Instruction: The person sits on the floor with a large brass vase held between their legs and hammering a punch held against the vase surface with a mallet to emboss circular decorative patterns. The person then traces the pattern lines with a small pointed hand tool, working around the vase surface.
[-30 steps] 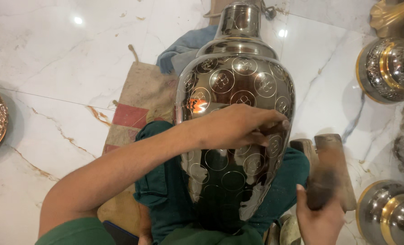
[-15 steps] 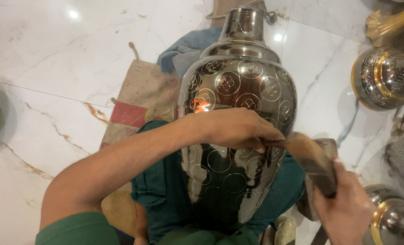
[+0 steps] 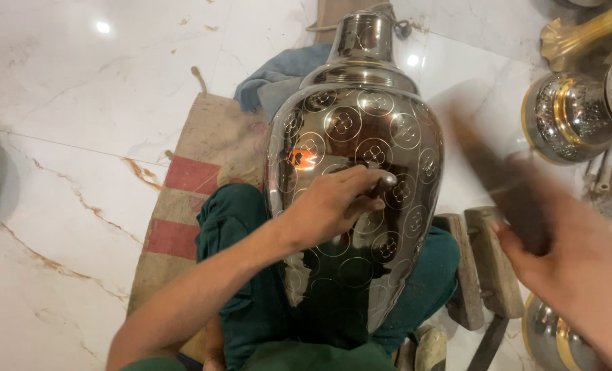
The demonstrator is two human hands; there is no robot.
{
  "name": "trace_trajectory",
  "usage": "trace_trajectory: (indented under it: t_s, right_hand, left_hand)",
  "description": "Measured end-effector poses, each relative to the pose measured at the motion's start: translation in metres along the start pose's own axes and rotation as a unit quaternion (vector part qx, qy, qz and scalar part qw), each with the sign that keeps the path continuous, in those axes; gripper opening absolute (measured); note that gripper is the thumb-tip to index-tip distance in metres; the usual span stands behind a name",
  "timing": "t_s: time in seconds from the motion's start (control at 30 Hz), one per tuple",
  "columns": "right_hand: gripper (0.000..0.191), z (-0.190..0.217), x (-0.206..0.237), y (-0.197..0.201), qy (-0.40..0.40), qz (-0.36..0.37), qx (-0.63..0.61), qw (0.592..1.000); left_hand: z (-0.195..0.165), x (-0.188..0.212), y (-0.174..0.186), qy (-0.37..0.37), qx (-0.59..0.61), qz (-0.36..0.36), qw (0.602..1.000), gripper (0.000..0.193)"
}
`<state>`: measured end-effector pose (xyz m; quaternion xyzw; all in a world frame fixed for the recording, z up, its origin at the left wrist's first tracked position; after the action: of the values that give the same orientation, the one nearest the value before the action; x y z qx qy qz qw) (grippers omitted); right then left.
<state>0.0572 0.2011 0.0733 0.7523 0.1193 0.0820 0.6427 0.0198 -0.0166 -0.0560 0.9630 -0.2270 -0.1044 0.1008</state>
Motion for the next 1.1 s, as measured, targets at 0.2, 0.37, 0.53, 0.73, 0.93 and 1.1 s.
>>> trace_trajectory:
  t_s: [0.2,0.37,0.53,0.73,0.93,1.1]
  right_hand:
    - [0.075,0.032,-0.035,0.017,0.087,0.132,0.057,0.986]
    - [0.084,0.069,-0.047,0.023,0.143,0.327,0.243,0.902]
    - [0.079,0.107,-0.041,0.041,0.267,0.255,0.341,0.864]
    - [0.072,0.120,-0.028,0.042,0.347,0.186,0.294,0.871]
    - [0.071,0.120,-0.013,0.041,0.396,0.092,0.254,0.877]
    - [0.069,0.067,-0.025,0.026,0.257,0.074,0.162,0.950]
  left_hand:
    - [0.004,0.028,0.005,0.024,0.012,-0.177,0.984,0.033]
    - [0.014,0.048,-0.003,0.062,0.077,-0.243,0.965,0.024]
    - [0.025,0.063,-0.016,0.109,0.025,-0.322,0.940,0.020]
    - [0.028,0.075,-0.026,0.115,0.060,-0.376,0.917,0.018]
    - [0.026,0.080,-0.036,0.097,0.095,-0.350,0.927,0.019]
    - [0.024,0.068,-0.029,0.079,0.118,-0.386,0.912,0.018]
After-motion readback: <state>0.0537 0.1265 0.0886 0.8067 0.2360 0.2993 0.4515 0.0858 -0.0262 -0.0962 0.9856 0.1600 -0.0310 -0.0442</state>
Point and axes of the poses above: each hand's wrist, its own x-axis away from the middle knuckle, its own y-axis out of the back of the hand, z = x × y, the point moved 8 cm from there along -x, towards the middle knuckle, and after that the axes turned 11 degrees about y, right-handed, at the moved point
